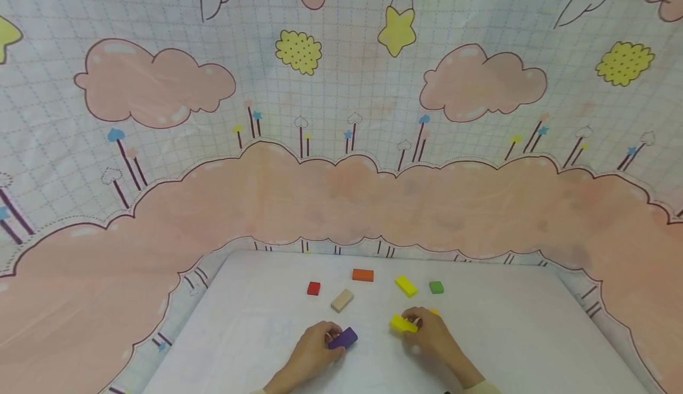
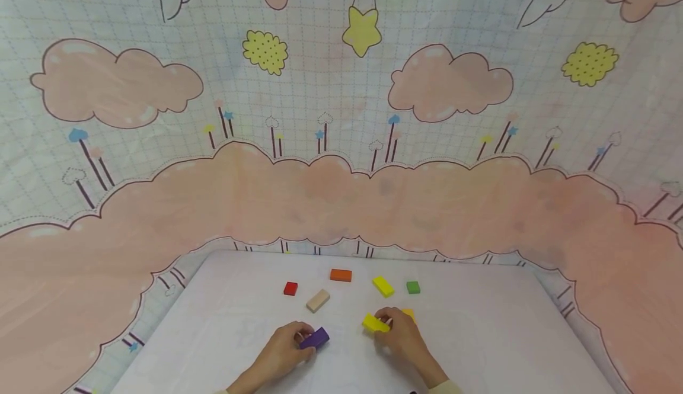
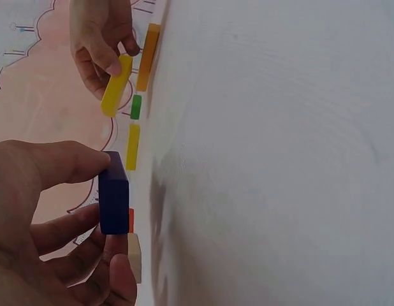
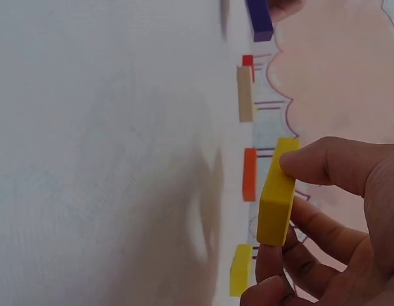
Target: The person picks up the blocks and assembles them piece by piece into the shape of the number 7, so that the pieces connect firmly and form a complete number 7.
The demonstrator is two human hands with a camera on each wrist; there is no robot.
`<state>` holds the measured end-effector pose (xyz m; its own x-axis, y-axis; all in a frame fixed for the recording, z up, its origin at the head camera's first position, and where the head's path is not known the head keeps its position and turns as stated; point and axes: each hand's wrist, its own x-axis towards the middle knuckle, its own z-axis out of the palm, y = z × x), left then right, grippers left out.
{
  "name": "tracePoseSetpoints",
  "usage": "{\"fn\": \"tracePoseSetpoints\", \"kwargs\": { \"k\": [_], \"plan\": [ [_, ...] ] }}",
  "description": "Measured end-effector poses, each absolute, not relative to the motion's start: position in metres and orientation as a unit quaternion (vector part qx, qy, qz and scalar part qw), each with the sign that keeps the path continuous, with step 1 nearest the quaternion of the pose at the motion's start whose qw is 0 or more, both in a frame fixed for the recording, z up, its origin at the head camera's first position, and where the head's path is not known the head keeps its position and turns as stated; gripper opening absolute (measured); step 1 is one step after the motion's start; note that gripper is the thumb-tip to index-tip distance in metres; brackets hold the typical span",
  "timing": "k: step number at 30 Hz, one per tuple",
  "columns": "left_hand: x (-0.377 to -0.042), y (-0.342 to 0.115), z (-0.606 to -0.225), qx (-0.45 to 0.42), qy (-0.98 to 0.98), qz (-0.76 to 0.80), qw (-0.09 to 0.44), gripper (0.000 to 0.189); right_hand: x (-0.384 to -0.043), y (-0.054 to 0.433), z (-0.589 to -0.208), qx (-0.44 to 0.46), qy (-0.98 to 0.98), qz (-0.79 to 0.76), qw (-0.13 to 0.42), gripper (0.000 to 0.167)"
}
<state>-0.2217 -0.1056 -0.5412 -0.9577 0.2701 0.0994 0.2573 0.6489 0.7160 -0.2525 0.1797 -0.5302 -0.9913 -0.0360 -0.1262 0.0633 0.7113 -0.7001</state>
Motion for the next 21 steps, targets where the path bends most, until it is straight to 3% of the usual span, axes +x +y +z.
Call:
{"fn": "tracePoseSetpoints", "kwargs": {
  "k": [8, 16, 21],
  "plan": [
    [-0.218, -0.100, -0.540, 0.153, 0.902, 0.403, 0.008, 0.032, -0.254, 0.183, -0.527, 0.001, 0.929, -0.367, 0.056, 0.033],
    [-0.216, -0.093, -0.536, 0.153, 0.903, 0.401, 0.012, 0.033, -0.256, 0.190, -0.524, -0.096, 0.920, -0.377, 0.038, 0.033],
    [-0.215, -0.089, -0.536, 0.141, 0.909, 0.392, 0.019, 0.031, -0.259, 0.191, -0.521, -0.134, 0.916, -0.373, 0.057, 0.032]
  ]
}}
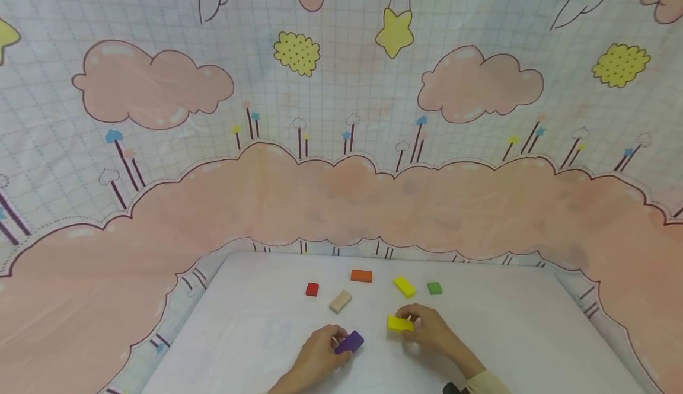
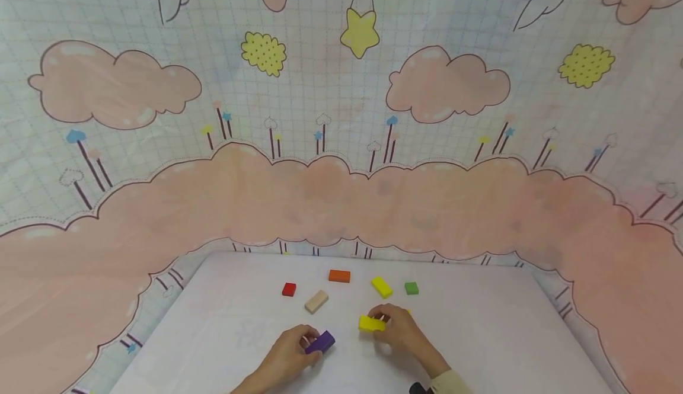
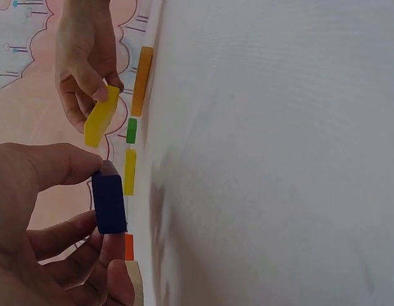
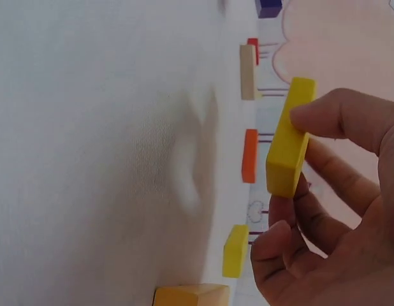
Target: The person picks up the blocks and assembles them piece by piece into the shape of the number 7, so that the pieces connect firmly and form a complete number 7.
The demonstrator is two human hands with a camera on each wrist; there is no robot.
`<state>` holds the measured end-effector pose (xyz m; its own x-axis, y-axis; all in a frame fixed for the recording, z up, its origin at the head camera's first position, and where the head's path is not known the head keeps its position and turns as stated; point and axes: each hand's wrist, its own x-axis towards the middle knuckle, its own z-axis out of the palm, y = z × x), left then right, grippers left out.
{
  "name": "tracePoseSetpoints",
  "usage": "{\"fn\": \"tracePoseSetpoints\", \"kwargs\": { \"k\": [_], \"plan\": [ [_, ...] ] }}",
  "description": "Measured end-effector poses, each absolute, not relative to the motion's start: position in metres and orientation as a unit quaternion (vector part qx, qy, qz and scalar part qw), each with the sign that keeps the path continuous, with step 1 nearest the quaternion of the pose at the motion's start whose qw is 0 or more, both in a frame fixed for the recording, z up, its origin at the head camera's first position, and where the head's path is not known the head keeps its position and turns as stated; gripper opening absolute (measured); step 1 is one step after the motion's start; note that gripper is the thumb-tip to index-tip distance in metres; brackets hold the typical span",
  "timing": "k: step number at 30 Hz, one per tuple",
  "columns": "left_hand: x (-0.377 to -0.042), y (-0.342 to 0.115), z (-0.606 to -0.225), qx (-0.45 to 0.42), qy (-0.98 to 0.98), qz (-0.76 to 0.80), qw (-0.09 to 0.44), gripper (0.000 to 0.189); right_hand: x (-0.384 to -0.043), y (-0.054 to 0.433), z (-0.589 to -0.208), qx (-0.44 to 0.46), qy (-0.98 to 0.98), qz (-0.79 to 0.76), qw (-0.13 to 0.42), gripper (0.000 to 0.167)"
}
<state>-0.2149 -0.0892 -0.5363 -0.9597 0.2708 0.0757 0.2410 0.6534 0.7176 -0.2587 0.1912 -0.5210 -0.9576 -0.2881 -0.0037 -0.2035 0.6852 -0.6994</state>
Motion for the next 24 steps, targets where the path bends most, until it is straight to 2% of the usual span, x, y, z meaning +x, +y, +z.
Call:
{"fn": "tracePoseSetpoints", "kwargs": {
  "k": [8, 24],
  "plan": [
    [-0.2123, -0.0868, -0.5388, 0.137, 0.914, 0.380, 0.028, 0.031, -0.2635, 0.1910, -0.5205, -0.175, 0.910, -0.364, 0.097, 0.031],
    [-0.2080, -0.0829, -0.5411, 0.132, 0.917, 0.375, 0.040, 0.031, -0.2687, 0.1860, -0.5205, -0.226, 0.901, -0.353, 0.112, 0.028]
  ]
}}
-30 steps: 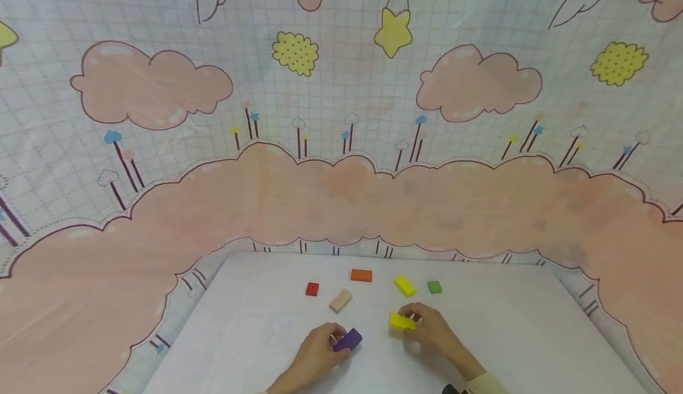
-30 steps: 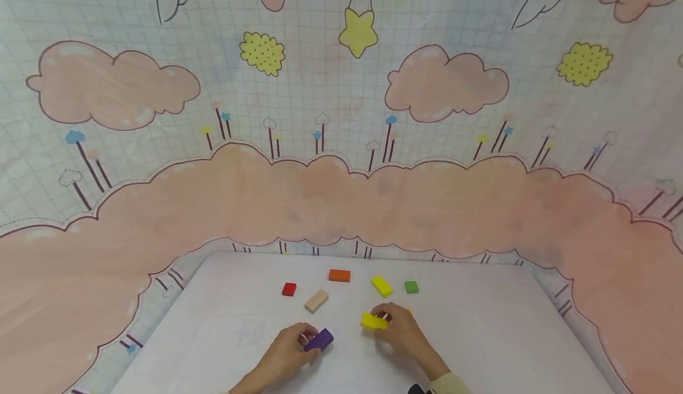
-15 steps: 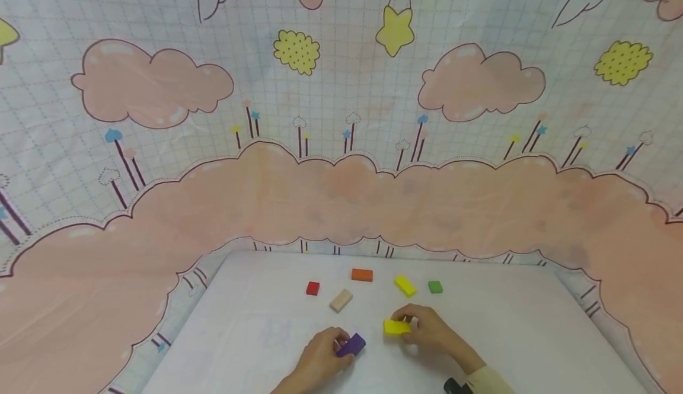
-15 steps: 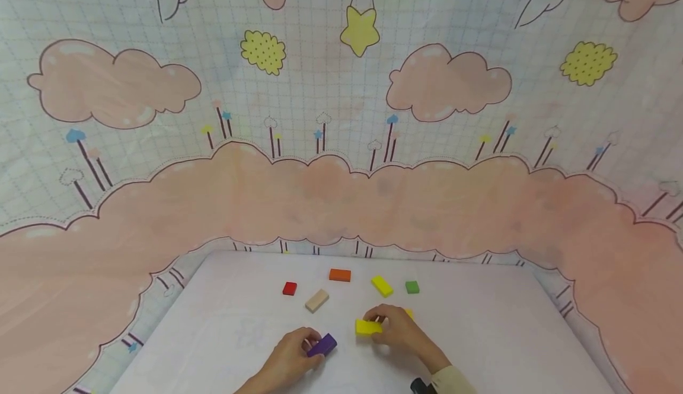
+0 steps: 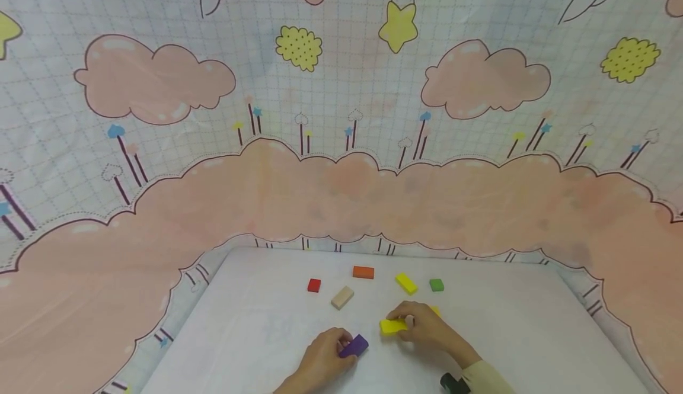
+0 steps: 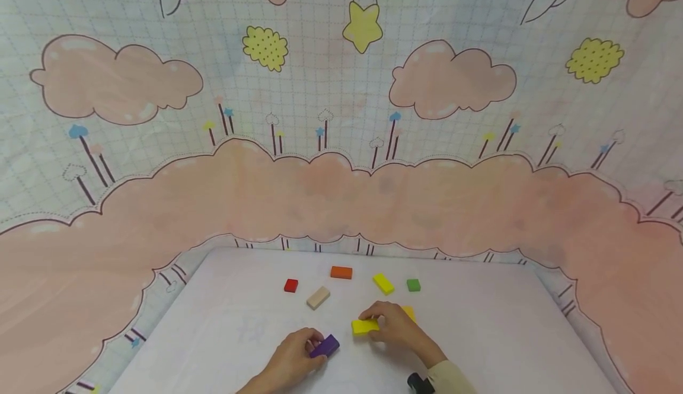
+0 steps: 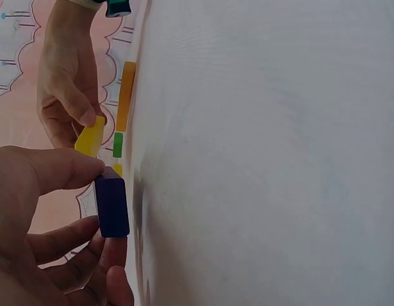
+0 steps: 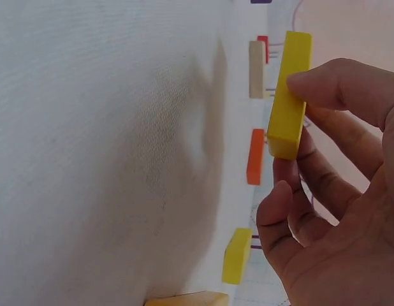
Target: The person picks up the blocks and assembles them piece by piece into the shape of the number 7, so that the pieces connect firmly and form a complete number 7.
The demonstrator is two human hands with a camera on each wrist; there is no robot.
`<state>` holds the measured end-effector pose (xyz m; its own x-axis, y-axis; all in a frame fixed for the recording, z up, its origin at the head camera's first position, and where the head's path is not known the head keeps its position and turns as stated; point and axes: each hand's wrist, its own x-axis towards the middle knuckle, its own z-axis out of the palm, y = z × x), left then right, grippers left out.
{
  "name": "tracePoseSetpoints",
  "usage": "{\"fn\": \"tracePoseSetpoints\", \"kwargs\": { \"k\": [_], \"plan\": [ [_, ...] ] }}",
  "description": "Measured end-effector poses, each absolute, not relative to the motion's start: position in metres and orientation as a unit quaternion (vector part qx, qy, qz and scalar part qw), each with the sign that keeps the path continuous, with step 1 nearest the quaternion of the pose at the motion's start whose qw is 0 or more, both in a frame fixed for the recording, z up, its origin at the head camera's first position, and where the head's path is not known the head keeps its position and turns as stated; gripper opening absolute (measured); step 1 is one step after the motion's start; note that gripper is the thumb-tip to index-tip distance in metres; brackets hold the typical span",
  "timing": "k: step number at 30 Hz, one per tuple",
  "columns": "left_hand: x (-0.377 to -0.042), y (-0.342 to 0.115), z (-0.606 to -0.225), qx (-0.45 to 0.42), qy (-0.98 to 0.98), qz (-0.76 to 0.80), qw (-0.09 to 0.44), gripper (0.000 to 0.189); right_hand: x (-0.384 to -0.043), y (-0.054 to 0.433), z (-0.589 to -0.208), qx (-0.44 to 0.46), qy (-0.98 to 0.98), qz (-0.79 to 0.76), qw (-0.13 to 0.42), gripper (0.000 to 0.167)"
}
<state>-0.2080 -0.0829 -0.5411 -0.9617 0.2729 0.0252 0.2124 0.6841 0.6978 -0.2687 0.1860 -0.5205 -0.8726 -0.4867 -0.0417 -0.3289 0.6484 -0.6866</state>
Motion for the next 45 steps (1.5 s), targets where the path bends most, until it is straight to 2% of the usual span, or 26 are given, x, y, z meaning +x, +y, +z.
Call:
{"fn": "tracePoseSetpoints", "kwargs": {
  "k": [20, 24, 34, 45],
  "plan": [
    [-0.211, -0.070, -0.540, 0.138, 0.922, 0.358, 0.039, 0.028, -0.273, 0.180, -0.521, -0.274, 0.899, -0.317, 0.125, 0.030],
    [-0.212, -0.066, -0.540, 0.129, 0.924, 0.357, 0.053, 0.029, -0.273, 0.178, -0.524, -0.277, 0.900, -0.311, 0.129, 0.030],
    [-0.213, -0.062, -0.541, 0.111, 0.927, 0.353, 0.053, 0.028, -0.274, 0.174, -0.523, -0.311, 0.898, -0.292, 0.110, 0.031],
    [-0.213, -0.061, -0.543, 0.122, 0.927, 0.353, 0.043, 0.028, -0.275, 0.170, -0.536, -0.287, 0.905, -0.294, 0.114, 0.034]
  ]
}}
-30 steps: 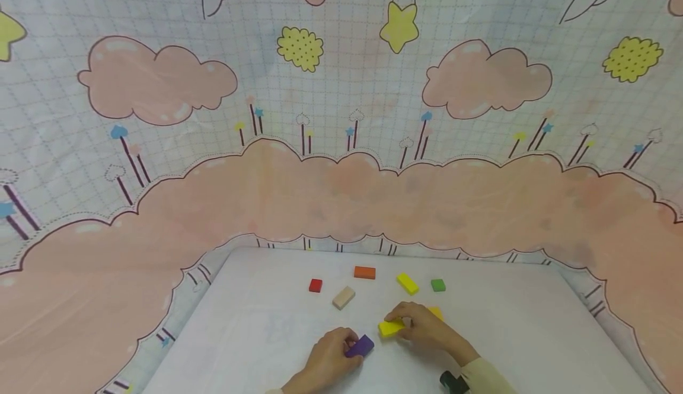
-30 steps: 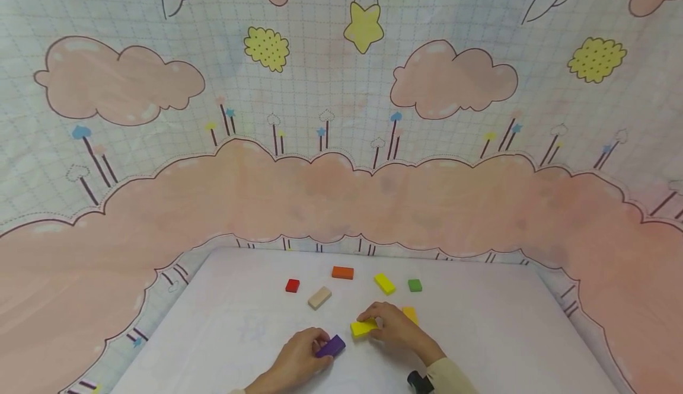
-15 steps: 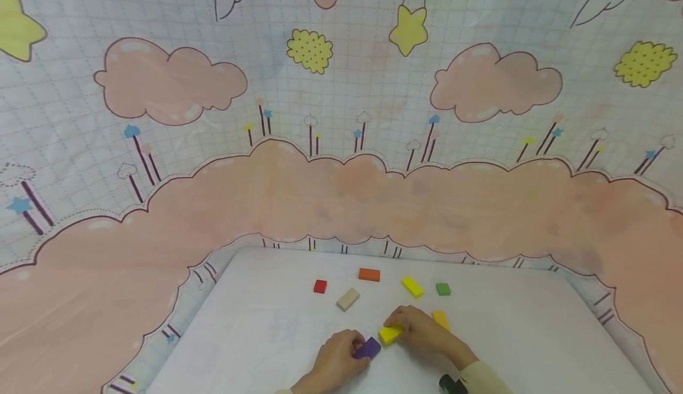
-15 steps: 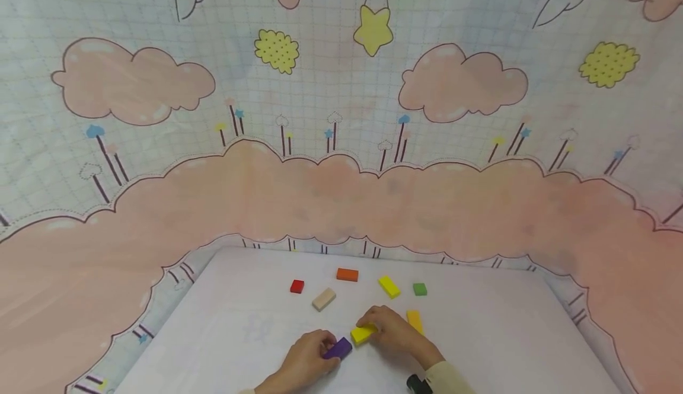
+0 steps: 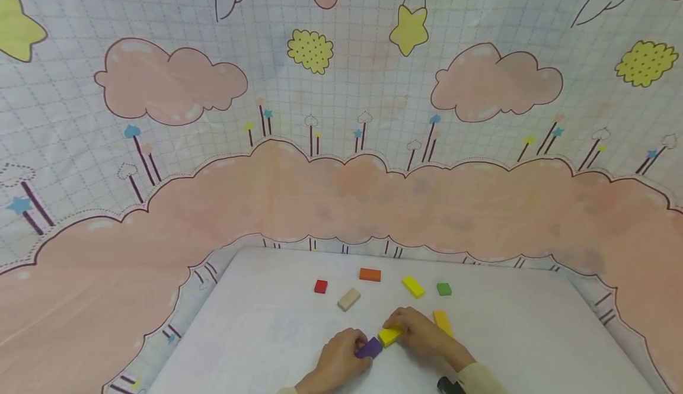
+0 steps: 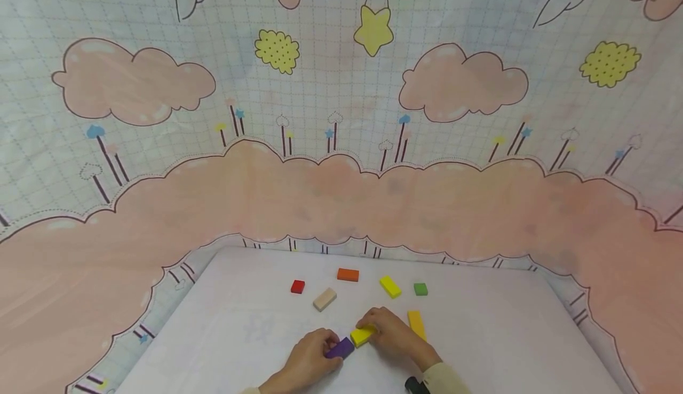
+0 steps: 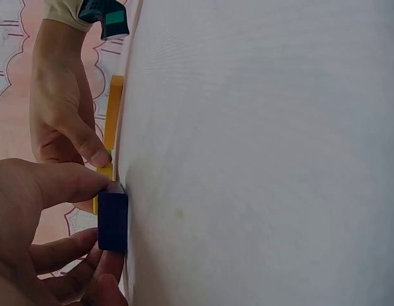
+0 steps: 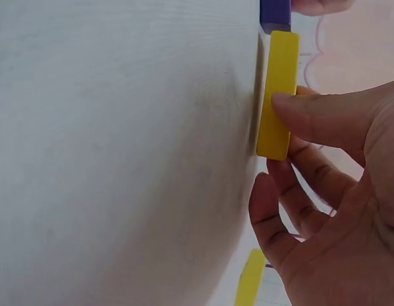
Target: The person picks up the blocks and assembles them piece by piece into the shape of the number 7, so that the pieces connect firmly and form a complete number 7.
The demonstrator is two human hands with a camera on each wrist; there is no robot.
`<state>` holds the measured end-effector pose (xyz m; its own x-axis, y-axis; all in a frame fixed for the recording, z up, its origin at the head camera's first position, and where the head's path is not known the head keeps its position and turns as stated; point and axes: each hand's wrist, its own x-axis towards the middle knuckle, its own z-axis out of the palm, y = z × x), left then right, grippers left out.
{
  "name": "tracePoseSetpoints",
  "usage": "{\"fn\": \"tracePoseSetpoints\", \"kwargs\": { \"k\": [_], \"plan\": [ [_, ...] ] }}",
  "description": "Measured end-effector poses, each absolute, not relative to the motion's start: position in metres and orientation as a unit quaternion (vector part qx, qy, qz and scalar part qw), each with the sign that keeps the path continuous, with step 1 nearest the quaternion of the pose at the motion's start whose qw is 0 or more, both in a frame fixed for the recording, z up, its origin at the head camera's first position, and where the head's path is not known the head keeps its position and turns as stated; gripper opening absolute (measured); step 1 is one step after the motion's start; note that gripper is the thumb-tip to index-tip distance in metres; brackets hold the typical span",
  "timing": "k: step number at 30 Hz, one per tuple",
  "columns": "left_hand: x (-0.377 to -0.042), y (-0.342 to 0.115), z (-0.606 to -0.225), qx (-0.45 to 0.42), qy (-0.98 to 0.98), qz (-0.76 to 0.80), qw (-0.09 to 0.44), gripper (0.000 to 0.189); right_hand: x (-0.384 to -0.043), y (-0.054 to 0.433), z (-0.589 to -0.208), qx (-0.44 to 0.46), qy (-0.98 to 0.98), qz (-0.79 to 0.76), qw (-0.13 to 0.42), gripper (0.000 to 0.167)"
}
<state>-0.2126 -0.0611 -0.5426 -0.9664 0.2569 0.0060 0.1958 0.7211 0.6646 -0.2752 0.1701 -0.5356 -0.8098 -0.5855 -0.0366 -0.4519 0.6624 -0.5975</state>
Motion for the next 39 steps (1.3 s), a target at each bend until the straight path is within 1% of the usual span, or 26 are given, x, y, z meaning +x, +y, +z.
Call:
{"fn": "tracePoseSetpoints", "kwargs": {
  "k": [14, 20, 23, 26, 30, 32, 35, 39],
  "plan": [
    [-0.213, -0.057, -0.546, 0.128, 0.921, 0.364, 0.058, 0.030, -0.270, 0.168, -0.540, -0.289, 0.907, -0.290, 0.099, 0.031],
    [-0.211, -0.057, -0.543, 0.126, 0.923, 0.361, 0.047, 0.030, -0.268, 0.169, -0.538, -0.272, 0.912, -0.293, 0.093, 0.036],
    [-0.211, -0.062, -0.539, 0.126, 0.922, 0.363, 0.050, 0.030, -0.266, 0.169, -0.537, -0.233, 0.919, -0.309, 0.081, 0.038],
    [-0.214, -0.072, -0.537, 0.143, 0.914, 0.374, 0.062, 0.031, -0.262, 0.169, -0.534, -0.145, 0.923, -0.351, 0.065, 0.034],
    [-0.222, -0.088, -0.538, 0.176, 0.897, 0.395, 0.091, 0.035, -0.257, 0.170, -0.530, -0.033, 0.909, -0.412, 0.047, 0.029],
    [-0.226, -0.095, -0.538, 0.192, 0.887, 0.407, 0.108, 0.037, -0.255, 0.171, -0.529, -0.009, 0.902, -0.429, 0.050, 0.029],
    [-0.231, -0.103, -0.540, 0.210, 0.877, 0.411, 0.130, 0.039, -0.252, 0.172, -0.529, -0.003, 0.893, -0.446, 0.056, 0.030],
    [-0.237, -0.106, -0.542, 0.237, 0.878, 0.391, 0.144, 0.040, -0.249, 0.170, -0.532, 0.009, 0.894, -0.444, 0.055, 0.031]
  ]
}}
